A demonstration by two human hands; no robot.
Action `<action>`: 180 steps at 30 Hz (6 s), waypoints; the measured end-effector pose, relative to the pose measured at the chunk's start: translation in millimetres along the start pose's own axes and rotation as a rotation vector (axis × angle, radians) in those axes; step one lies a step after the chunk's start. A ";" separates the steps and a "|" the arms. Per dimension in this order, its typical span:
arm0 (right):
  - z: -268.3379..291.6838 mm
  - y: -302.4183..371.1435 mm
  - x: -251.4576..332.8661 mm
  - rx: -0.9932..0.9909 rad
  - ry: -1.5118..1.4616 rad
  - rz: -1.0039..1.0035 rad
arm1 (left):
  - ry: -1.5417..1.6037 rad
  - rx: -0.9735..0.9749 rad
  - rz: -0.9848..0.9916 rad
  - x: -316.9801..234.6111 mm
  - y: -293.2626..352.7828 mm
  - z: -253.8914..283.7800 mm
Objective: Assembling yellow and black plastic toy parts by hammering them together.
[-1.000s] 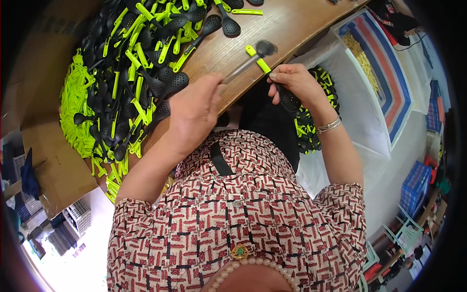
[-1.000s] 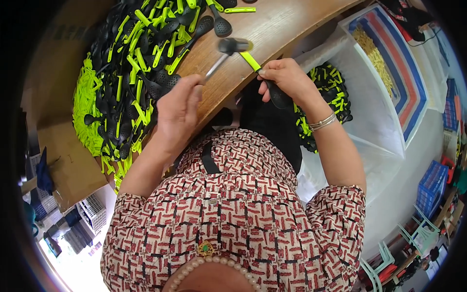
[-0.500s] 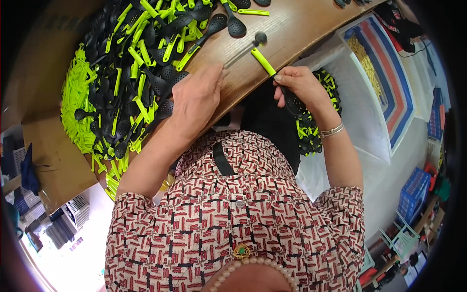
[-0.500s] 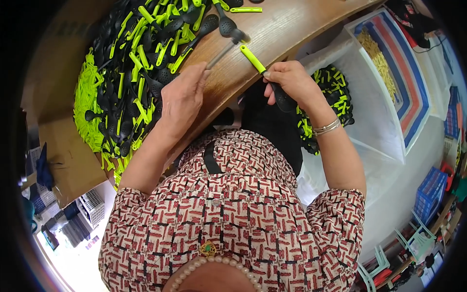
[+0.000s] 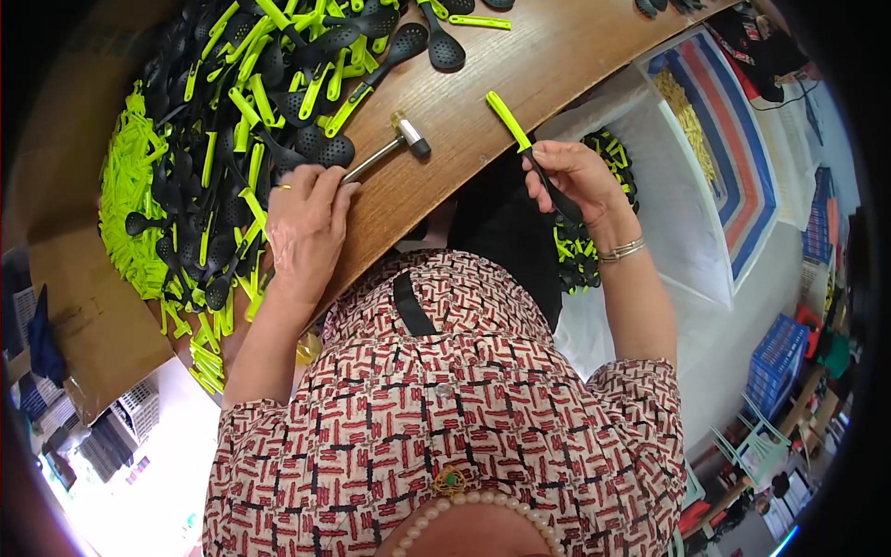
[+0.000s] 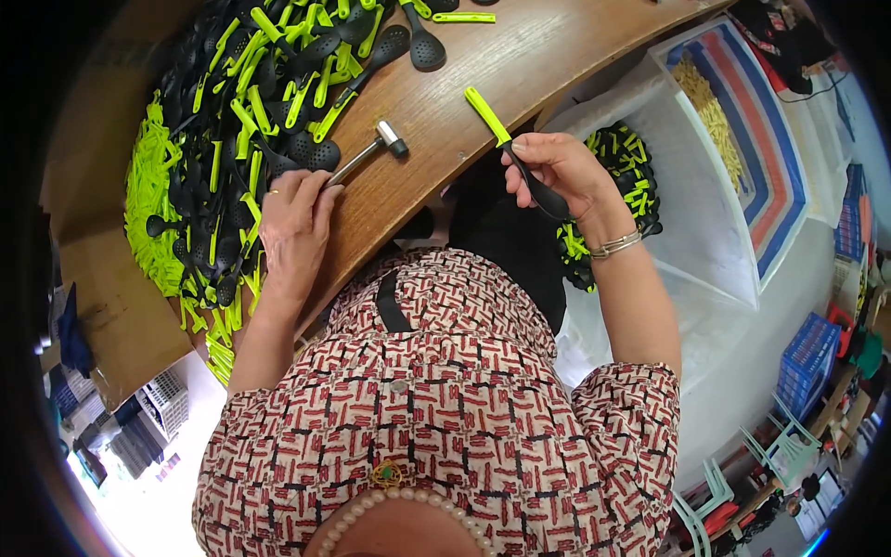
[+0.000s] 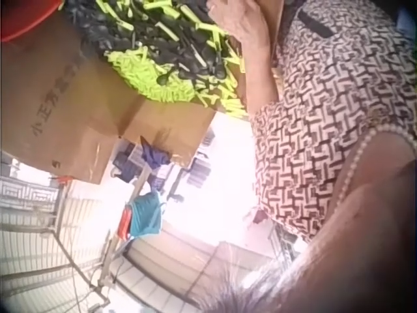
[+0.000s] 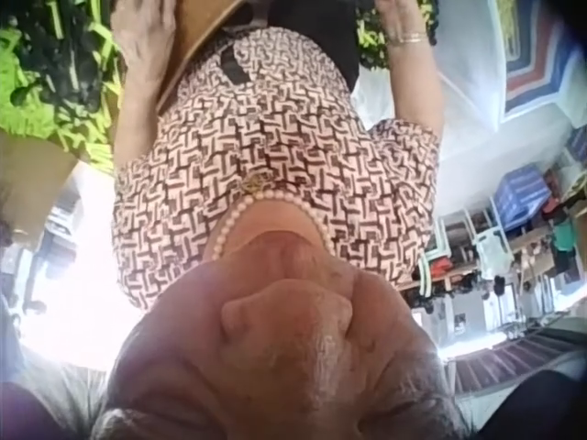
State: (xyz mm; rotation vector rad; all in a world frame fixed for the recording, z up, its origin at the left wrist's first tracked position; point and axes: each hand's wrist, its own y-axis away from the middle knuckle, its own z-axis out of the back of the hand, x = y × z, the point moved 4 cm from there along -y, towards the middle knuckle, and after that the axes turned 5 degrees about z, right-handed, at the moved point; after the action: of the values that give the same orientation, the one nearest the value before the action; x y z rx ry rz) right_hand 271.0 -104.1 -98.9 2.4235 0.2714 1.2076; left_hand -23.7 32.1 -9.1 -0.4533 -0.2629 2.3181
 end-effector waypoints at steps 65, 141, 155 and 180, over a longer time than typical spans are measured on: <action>-50.3 17.4 8.0 -0.305 0.624 0.099 | 0.042 0.134 -0.107 -48.1 -27.4 -20.7; -26.6 37.1 -3.0 -0.203 0.203 0.057 | 0.099 -0.024 -0.108 -37.6 -33.1 -4.9; -11.3 -42.8 147.2 -0.657 1.547 0.738 | 0.907 0.425 0.447 -23.2 14.2 -3.2; -24.3 26.4 -2.5 -0.324 0.280 0.135 | 0.260 0.035 -0.130 -59.3 -7.0 -15.4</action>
State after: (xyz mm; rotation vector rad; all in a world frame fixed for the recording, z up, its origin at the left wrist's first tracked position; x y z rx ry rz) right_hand 249.8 -121.8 -75.9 2.0222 -0.0106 1.5221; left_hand 25.9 -4.3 -6.5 -0.6921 -0.1204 2.1067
